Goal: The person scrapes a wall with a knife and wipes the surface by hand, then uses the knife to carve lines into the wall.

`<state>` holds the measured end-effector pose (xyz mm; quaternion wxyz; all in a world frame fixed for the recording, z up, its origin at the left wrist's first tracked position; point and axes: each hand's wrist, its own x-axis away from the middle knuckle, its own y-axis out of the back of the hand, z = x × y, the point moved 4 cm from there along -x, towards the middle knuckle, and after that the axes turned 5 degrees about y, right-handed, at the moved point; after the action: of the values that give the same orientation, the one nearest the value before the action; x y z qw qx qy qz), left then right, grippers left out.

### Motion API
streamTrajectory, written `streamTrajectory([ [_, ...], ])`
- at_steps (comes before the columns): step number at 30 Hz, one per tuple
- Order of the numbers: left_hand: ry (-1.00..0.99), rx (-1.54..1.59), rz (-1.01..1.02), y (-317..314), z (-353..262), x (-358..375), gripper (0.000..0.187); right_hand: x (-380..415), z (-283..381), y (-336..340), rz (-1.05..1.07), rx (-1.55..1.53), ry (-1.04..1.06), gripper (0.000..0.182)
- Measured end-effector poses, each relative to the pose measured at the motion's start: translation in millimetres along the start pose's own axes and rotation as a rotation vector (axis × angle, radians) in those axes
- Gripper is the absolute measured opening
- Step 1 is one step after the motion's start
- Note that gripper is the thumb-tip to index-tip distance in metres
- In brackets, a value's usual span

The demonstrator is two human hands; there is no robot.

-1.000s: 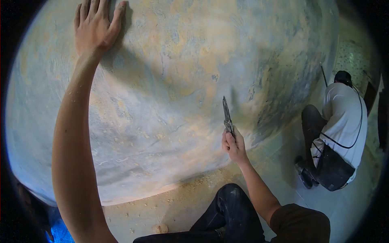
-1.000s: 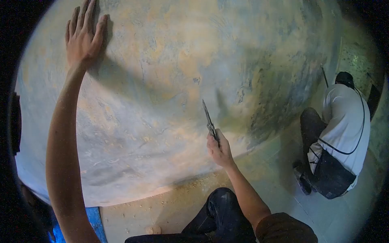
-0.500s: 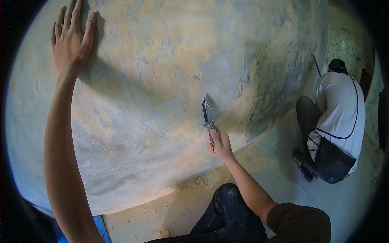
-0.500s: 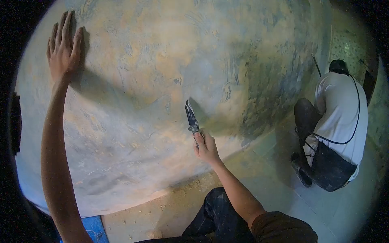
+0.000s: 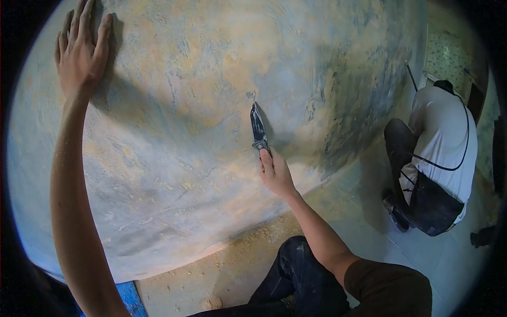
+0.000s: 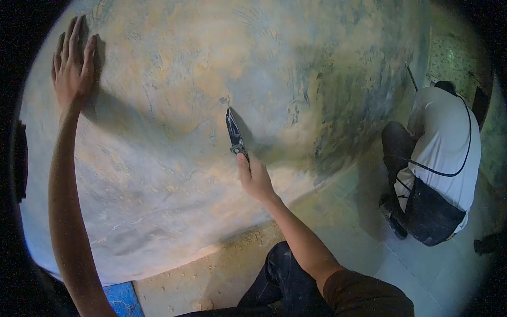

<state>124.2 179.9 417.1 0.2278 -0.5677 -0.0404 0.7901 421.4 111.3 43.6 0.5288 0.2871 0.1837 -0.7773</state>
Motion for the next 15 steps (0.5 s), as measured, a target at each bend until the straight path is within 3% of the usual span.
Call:
streamTrajectory([
  [3, -0.002, 0.014, -0.017, 0.1, -0.7, 0.1, 0.064, 6.9, 6.5, 4.9, 0.053, -0.04, -0.128, 0.043],
  [9, 0.024, 0.004, 0.022, 4.8, -6.3, -2.4, 0.063, 21.2, -12.0, 4.7, 0.114, -0.005, -0.149, 0.046],
  [15, 0.019, 0.022, 0.017, 3.9, -6.0, -1.8, 0.063, -13.9, 3.6, -5.8, 0.104, -0.121, -0.008, 0.043],
])
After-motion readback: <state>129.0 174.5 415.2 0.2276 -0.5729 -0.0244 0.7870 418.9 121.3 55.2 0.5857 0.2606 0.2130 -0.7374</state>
